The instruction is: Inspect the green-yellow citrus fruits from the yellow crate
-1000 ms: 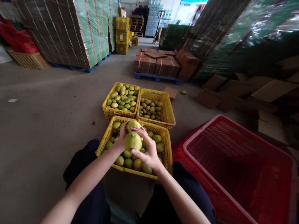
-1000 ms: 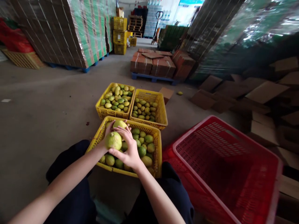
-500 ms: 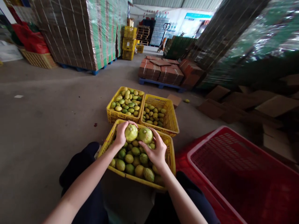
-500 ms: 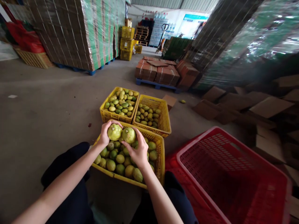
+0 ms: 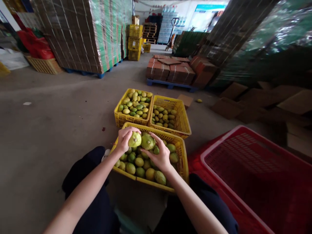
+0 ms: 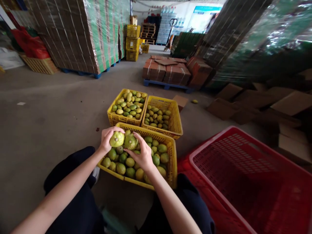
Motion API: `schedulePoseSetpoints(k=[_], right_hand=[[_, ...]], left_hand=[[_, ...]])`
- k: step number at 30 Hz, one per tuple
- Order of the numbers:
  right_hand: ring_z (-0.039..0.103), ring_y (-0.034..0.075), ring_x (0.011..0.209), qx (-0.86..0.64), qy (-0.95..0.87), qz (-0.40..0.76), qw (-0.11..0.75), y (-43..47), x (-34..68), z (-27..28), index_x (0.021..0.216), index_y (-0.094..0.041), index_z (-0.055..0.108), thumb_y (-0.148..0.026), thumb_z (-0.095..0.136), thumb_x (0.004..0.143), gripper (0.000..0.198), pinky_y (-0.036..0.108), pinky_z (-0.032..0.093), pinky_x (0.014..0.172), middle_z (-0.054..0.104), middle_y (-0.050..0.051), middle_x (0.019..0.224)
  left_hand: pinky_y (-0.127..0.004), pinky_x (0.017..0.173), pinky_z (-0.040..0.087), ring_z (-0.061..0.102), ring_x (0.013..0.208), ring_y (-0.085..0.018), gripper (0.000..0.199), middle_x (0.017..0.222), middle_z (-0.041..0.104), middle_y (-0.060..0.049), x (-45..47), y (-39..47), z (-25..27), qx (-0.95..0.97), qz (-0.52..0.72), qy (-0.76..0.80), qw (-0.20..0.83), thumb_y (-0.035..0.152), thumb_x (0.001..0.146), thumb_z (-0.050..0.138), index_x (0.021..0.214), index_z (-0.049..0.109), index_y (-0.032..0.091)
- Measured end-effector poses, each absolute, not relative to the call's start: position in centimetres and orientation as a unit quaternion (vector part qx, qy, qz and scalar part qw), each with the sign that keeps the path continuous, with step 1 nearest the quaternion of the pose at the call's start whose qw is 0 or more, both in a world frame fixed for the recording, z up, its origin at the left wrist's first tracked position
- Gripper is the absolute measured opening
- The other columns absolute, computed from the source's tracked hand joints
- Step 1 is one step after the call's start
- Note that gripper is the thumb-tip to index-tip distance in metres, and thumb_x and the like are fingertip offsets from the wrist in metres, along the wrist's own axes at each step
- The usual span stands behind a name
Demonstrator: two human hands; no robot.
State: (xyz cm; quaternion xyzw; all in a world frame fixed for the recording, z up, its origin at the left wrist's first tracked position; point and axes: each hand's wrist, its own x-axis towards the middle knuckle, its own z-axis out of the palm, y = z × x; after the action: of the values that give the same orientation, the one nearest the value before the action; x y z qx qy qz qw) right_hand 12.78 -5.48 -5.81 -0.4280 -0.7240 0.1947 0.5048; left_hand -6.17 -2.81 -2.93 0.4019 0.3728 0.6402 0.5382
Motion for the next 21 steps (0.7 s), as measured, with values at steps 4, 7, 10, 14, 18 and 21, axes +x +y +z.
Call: schedulePoseSetpoints(k=[4,7,10,14,18,21], right_hand=[[0.068,0.029,0.119,-0.419,-0.708,0.215,0.527,-5.6,12.9,-6.1,0.129,-0.03,0.053,-0.042,0.085,0.075,0.064,0.047,0.061,0.094,0.069,0.01,0.132],[0.069,0.029,0.117,-0.422,-0.703,0.214,0.532,-5.7,12.9,-6.6,0.126,-0.028,0.052,-0.044,0.087,0.072,0.066,0.048,0.061,0.094,0.07,0.011,0.131],[0.068,0.028,0.12,-0.409,-0.712,0.2,0.535,-5.7,12.9,-7.0,0.128,-0.029,0.048,-0.039,0.085,0.075,0.065,0.047,0.061,0.095,0.069,0.011,0.132],[0.067,0.028,0.122,-0.392,-0.715,0.195,0.545,-5.6,12.9,-7.0,0.129,-0.029,0.047,-0.035,0.084,0.077,0.064,0.045,0.06,0.095,0.067,0.011,0.134],[0.068,0.028,0.119,-0.393,-0.715,0.185,0.548,-5.5,12.9,-7.1,0.129,-0.029,0.048,-0.039,0.085,0.076,0.065,0.045,0.06,0.097,0.068,0.011,0.133],[0.07,0.028,0.116,-0.411,-0.706,0.184,0.547,-5.5,12.7,-6.9,0.128,-0.028,0.049,-0.046,0.084,0.075,0.066,0.045,0.061,0.094,0.069,0.011,0.13]], left_hand=[[-0.03,0.092,0.046,0.069,0.092,-0.026,0.021,0.086,0.075,-0.007,-6.1,-3.0,-3.0,0.45,0.632,0.364,0.516,0.026,0.082,0.06,0.066,0.073,0.022],[-0.032,0.093,0.046,0.067,0.09,-0.027,0.018,0.09,0.076,-0.007,-6.1,-3.0,-3.1,0.511,0.616,0.348,0.489,0.03,0.08,0.062,0.07,0.076,0.023],[-0.034,0.093,0.046,0.066,0.093,-0.029,0.022,0.09,0.076,-0.008,-6.1,-3.0,-3.0,0.552,0.608,0.348,0.453,0.037,0.081,0.061,0.076,0.078,0.025],[-0.034,0.092,0.047,0.066,0.093,-0.029,0.028,0.092,0.076,-0.008,-6.0,-3.0,-2.8,0.576,0.614,0.339,0.42,0.042,0.082,0.059,0.08,0.08,0.023],[-0.033,0.09,0.047,0.067,0.094,-0.028,0.028,0.088,0.076,-0.009,-5.7,-3.1,-2.8,0.532,0.633,0.351,0.439,0.042,0.08,0.06,0.072,0.077,0.021],[-0.032,0.086,0.049,0.068,0.087,-0.026,0.034,0.083,0.075,-0.009,-5.1,-2.8,-2.8,0.503,0.649,0.366,0.437,0.047,0.081,0.058,0.069,0.075,0.019]])
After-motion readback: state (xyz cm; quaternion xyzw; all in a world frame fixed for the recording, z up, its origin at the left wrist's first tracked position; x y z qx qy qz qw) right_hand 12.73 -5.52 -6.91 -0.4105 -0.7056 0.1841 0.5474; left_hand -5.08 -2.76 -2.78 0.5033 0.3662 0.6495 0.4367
